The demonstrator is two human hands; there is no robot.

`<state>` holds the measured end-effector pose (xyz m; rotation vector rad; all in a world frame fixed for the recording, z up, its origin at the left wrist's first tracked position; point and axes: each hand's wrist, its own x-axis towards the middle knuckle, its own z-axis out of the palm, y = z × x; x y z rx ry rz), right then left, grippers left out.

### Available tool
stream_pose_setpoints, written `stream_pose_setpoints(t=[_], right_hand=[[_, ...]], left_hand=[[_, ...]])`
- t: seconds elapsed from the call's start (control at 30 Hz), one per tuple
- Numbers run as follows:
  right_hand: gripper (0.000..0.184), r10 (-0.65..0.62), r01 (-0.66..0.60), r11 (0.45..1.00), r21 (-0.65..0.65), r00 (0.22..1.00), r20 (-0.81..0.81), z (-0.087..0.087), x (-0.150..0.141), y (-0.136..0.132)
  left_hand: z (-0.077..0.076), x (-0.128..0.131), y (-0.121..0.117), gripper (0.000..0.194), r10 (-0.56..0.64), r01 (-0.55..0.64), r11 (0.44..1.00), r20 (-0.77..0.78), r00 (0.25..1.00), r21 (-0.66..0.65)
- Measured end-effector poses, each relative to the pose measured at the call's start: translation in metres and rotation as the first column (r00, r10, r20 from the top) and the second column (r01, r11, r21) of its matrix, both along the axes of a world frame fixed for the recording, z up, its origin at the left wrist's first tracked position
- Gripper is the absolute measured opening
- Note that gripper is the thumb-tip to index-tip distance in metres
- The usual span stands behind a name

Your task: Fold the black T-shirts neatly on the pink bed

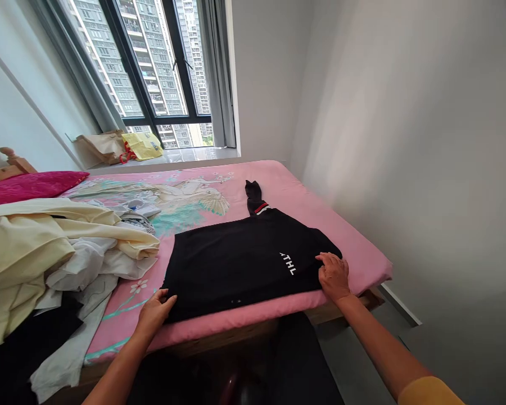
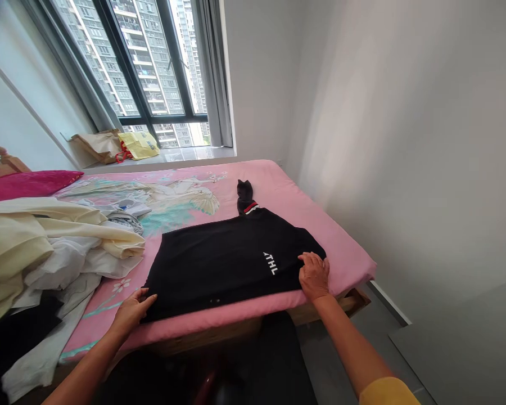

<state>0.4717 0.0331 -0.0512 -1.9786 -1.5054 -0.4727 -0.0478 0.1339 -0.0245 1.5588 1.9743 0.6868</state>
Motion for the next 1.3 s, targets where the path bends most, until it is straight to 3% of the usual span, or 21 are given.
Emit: stream_pose_setpoints(t=[0.1, 0.2, 0.27, 0.37, 0.5, 0.63, 0.83, 1.03, 1.13, 1.2, 1.3], right_hand=[[0.026, 0.083, -0.083, 0.996, 0.008, 0.996, 0.017, 0.018, -0.019, 0.004], [0.034, 0.181, -0.180, 0.984, -0.009, 0.981, 0.075, 0.027, -0.044, 0.010], [0.041, 0.244, -0.239, 0.969, -0.055, 0.962, 0.121, 0.020, -0.058, 0.012], [0.045, 0.358, -0.331, 0.929, -0.168, 0.917, 0.174, -0.004, -0.069, 0.009], [0.051, 0.367, -0.336, 0.922, -0.192, 0.916, 0.160, -0.022, -0.070, 0.000], [0.049, 0.365, -0.345, 0.927, -0.144, 0.920, 0.142, -0.008, -0.069, 0.000], [0.022, 0.371, -0.358, 0.927, -0.111, 0.919, 0.134, 0.011, -0.067, 0.003], [0.018, 0.444, -0.426, 0.892, -0.151, 0.888, 0.118, 0.014, -0.066, -0.018], [0.022, 0.447, -0.433, 0.890, -0.143, 0.890, 0.085, 0.015, -0.072, -0.022], [0.023, 0.433, -0.428, 0.900, -0.081, 0.899, 0.070, 0.022, -0.084, -0.018], [0.021, 0.497, -0.497, 0.868, -0.010, 0.866, 0.053, 0.041, -0.118, 0.000]], left_hand=[[0.001, 0.001, -0.003, 0.059, -0.003, 0.003, 1.000, 0.032, 0.999, -0.026], [0.001, 0.000, -0.008, 0.054, 0.010, -0.007, 0.999, 0.063, 0.998, -0.048], [0.001, -0.001, -0.011, 0.051, 0.013, -0.008, 0.998, 0.086, 0.996, -0.055], [0.000, -0.003, -0.013, 0.048, 0.011, -0.004, 0.998, 0.120, 0.993, -0.059], [-0.004, -0.004, -0.013, 0.043, 0.021, -0.011, 0.998, 0.154, 0.988, -0.063], [-0.006, -0.003, -0.010, 0.038, 0.042, -0.031, 0.997, 0.160, 0.986, -0.069], [0.003, -0.011, -0.001, 0.037, 0.011, -0.004, 0.998, 0.109, 0.994, -0.066], [0.005, -0.031, -0.007, 0.027, -0.022, 0.027, 0.998, -0.076, 0.997, 0.063], [0.006, -0.030, -0.015, 0.033, 0.006, 0.026, 0.985, -0.182, 0.983, 0.171], [0.009, -0.022, -0.021, 0.033, -0.033, 0.095, 0.962, -0.238, 0.971, 0.257], [0.016, 0.003, -0.024, 0.031, -0.212, 0.311, 0.899, -0.314, 0.926, 0.309]])
